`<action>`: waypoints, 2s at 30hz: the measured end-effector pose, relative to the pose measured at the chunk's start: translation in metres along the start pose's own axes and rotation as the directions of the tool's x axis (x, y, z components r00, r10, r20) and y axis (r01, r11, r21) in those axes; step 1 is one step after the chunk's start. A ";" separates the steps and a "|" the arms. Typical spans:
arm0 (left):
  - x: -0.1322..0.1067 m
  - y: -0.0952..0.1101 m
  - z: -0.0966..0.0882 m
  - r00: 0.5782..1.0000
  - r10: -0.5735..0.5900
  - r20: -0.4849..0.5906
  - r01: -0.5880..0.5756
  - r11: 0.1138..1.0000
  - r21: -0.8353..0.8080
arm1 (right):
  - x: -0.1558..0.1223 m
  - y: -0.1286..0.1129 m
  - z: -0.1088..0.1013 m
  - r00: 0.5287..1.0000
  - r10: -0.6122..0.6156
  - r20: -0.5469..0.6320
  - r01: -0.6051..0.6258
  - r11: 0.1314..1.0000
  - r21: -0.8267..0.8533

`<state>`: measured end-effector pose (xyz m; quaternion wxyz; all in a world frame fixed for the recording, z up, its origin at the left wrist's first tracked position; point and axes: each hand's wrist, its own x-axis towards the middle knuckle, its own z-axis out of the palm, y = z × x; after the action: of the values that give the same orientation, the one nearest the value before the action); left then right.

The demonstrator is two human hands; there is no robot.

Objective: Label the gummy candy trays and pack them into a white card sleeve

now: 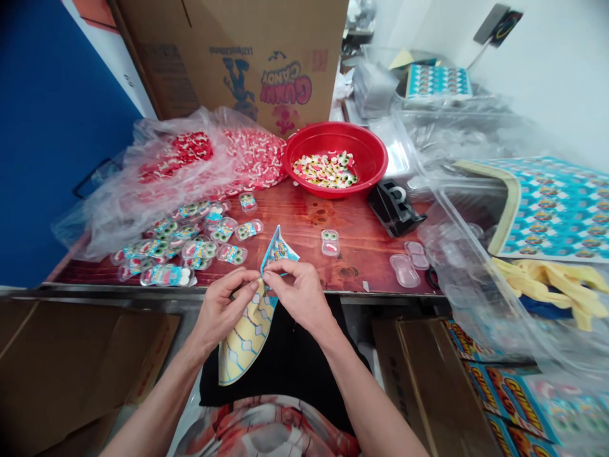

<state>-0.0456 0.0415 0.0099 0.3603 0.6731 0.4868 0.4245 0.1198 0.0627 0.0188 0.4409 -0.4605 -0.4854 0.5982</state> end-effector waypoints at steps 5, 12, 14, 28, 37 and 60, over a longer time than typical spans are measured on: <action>0.000 0.000 -0.001 1.000 0.013 0.020 -0.013 1.000 0.016 | -0.001 -0.001 0.002 0.997 -0.080 0.008 0.081 0.988 -0.133; -0.001 0.004 -0.001 0.998 -0.058 0.013 0.058 0.997 -0.057 | 0.000 0.003 0.002 0.999 -0.019 0.044 0.018 0.999 0.036; -0.001 0.004 -0.001 0.997 -0.072 0.007 0.072 0.995 -0.073 | 0.000 0.004 0.002 0.998 -0.033 0.045 0.031 0.999 0.032; -0.002 0.006 -0.002 0.983 -0.183 -0.012 0.180 0.975 -0.128 | -0.002 -0.001 0.005 0.998 -0.054 0.020 0.055 0.998 -0.020; -0.002 0.003 -0.001 0.983 -0.181 -0.020 0.177 0.975 -0.131 | -0.001 0.003 0.010 0.991 -0.134 -0.024 0.128 0.976 -0.179; 0.007 0.000 -0.024 0.944 -0.273 -0.185 0.231 0.948 -0.220 | 0.002 0.005 0.009 0.942 0.063 -0.329 0.055 0.939 0.338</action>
<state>-0.0662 0.0499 0.0207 0.4221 0.5170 0.5608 0.4900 0.1097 0.0628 0.0147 0.5891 -0.4725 -0.2909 0.5874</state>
